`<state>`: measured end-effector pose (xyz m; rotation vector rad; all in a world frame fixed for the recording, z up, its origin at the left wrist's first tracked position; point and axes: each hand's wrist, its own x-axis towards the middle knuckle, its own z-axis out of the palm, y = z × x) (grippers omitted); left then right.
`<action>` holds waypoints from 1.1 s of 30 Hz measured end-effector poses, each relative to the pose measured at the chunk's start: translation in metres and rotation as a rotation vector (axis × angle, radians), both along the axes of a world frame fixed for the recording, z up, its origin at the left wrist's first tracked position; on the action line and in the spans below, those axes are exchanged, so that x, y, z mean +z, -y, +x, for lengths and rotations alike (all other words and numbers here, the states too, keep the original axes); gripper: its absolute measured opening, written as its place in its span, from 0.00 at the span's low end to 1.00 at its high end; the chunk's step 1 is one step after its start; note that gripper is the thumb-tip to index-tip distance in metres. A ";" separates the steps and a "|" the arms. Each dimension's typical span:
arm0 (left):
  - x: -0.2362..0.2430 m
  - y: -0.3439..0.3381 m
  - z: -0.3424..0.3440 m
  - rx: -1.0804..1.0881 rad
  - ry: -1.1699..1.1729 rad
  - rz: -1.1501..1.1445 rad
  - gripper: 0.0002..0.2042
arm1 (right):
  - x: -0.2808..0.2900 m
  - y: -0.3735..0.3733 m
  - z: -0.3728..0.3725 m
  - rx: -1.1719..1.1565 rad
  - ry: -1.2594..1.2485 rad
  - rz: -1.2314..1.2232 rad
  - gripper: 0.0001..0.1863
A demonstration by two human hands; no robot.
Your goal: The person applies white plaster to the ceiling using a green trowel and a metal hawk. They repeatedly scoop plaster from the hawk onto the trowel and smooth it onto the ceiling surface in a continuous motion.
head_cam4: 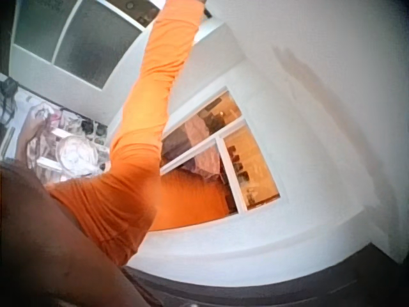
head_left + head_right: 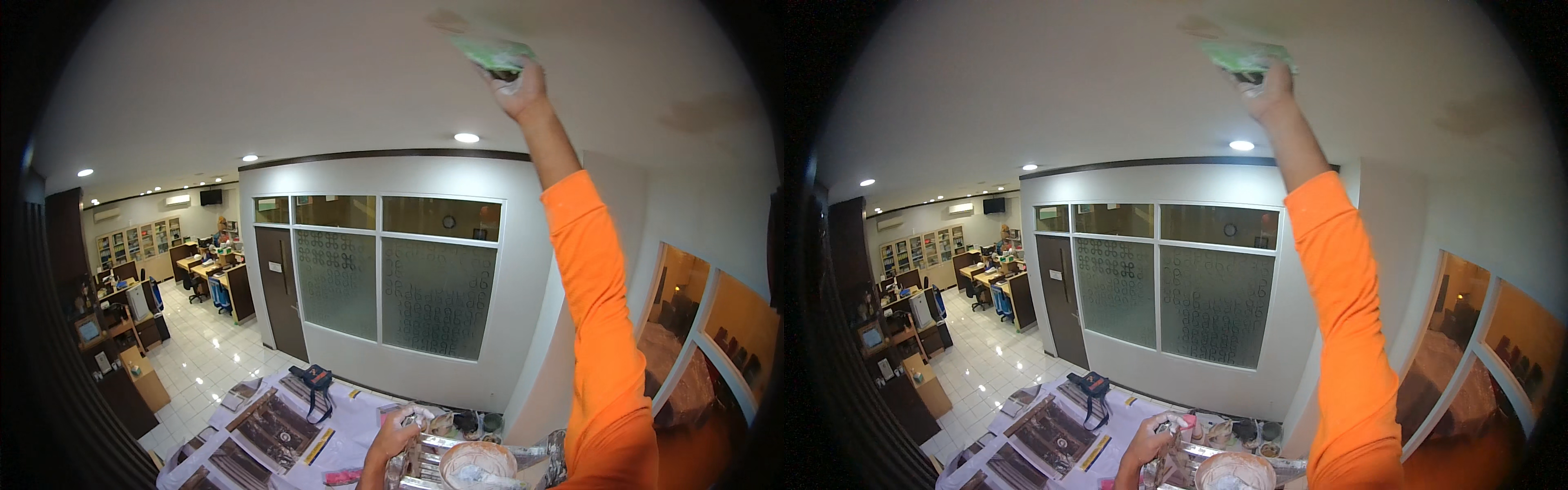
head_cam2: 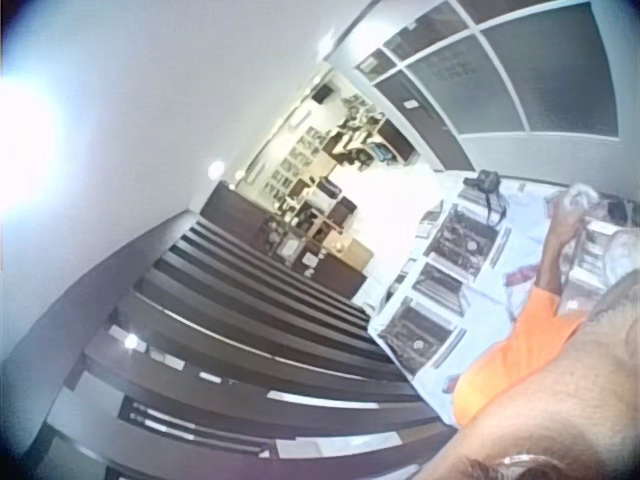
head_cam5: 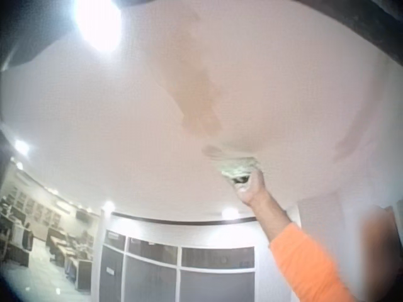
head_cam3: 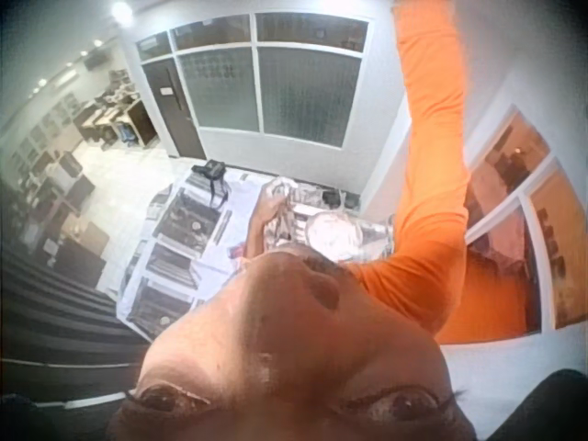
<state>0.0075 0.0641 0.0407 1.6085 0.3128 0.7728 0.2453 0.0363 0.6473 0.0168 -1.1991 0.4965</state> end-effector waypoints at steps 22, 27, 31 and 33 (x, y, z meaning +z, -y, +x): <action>-0.001 0.003 0.011 -0.005 0.034 0.073 0.13 | 0.042 -0.048 -0.101 0.132 -0.141 0.195 0.24; 0.001 0.008 0.013 -0.006 0.091 0.100 0.12 | 0.060 -0.013 -0.184 -0.021 -0.224 0.188 0.22; -0.009 0.004 0.012 -0.023 0.043 -0.005 0.12 | 0.057 -0.001 -0.245 -0.484 -0.232 0.432 0.32; -0.009 0.001 0.022 -0.064 0.018 0.007 0.12 | 0.064 -0.007 -0.241 -0.552 -0.197 0.505 0.32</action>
